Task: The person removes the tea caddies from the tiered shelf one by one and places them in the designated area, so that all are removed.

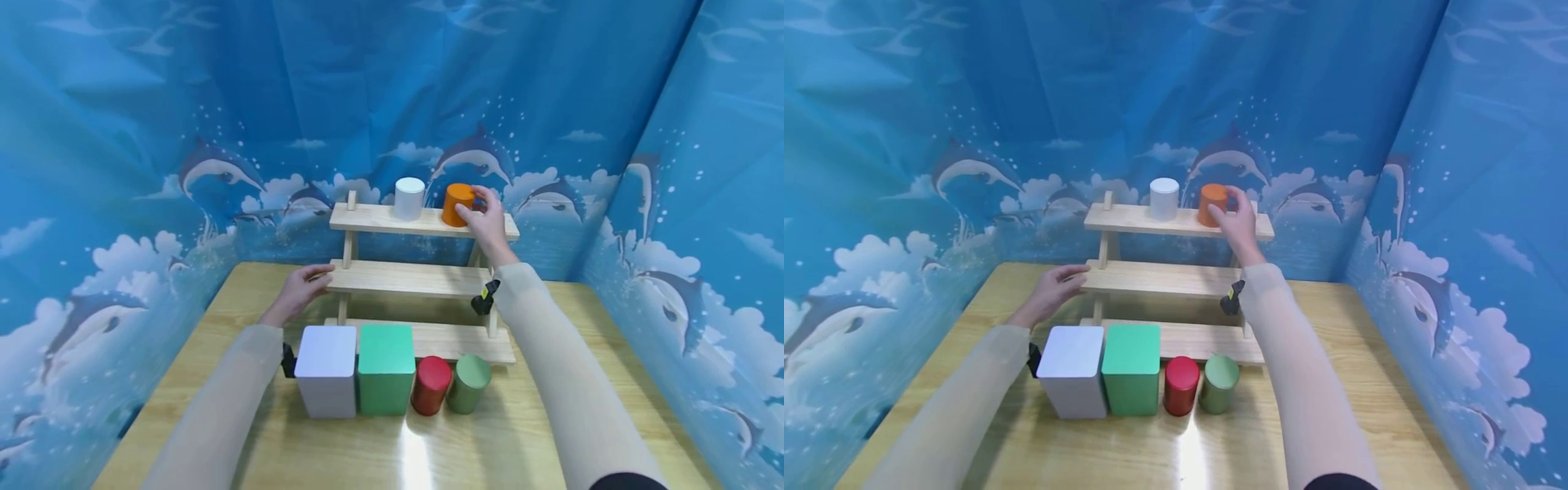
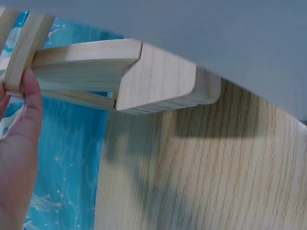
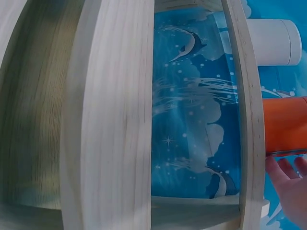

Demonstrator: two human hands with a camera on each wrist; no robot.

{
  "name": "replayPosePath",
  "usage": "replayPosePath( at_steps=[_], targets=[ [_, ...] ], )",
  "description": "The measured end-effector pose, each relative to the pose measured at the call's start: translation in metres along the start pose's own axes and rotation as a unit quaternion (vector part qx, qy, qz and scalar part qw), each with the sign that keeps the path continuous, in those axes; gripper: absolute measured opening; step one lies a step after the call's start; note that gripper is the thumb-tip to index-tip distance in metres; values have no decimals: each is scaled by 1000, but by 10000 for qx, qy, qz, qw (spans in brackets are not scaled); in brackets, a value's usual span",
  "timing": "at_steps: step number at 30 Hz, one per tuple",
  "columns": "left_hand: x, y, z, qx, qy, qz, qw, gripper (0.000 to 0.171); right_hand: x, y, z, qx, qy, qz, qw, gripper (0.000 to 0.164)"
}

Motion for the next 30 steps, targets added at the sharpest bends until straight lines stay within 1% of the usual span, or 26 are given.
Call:
replayPosePath(
  at_steps=[5,10,14,21,26,30],
  targets=[
    [0,0,2,-27,41,-12,10000,42,-3,2,2,-49,30,49,10000,48],
    [-1,-1,4,-156,9,1,9999,42,-5,3,4,-34,78,95,9999,47],
    [-1,-2,5,-157,-16,-1,9999,42,-5,5,5,-41,106,152,9998,46],
    [-2,-2,4,-91,-7,8,10000,41,-2,5,3,2,-88,385,9992,42],
    [0,0,2,-71,-17,-42,10000,41,3,2,-1,77,-149,354,9992,44],
    [0,-1,1,-85,-21,3,10000,40,8,-1,-6,64,-185,317,9993,45]
  ],
)
Point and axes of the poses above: each hand's wrist, its own x-axis away from the middle knuckle, its own y-axis out of the palm, z = x × y, the point moved 7 cm from there along -x, towards the middle knuckle, and after that the axes turned 9 degrees about -y, right-handed, at the moved point
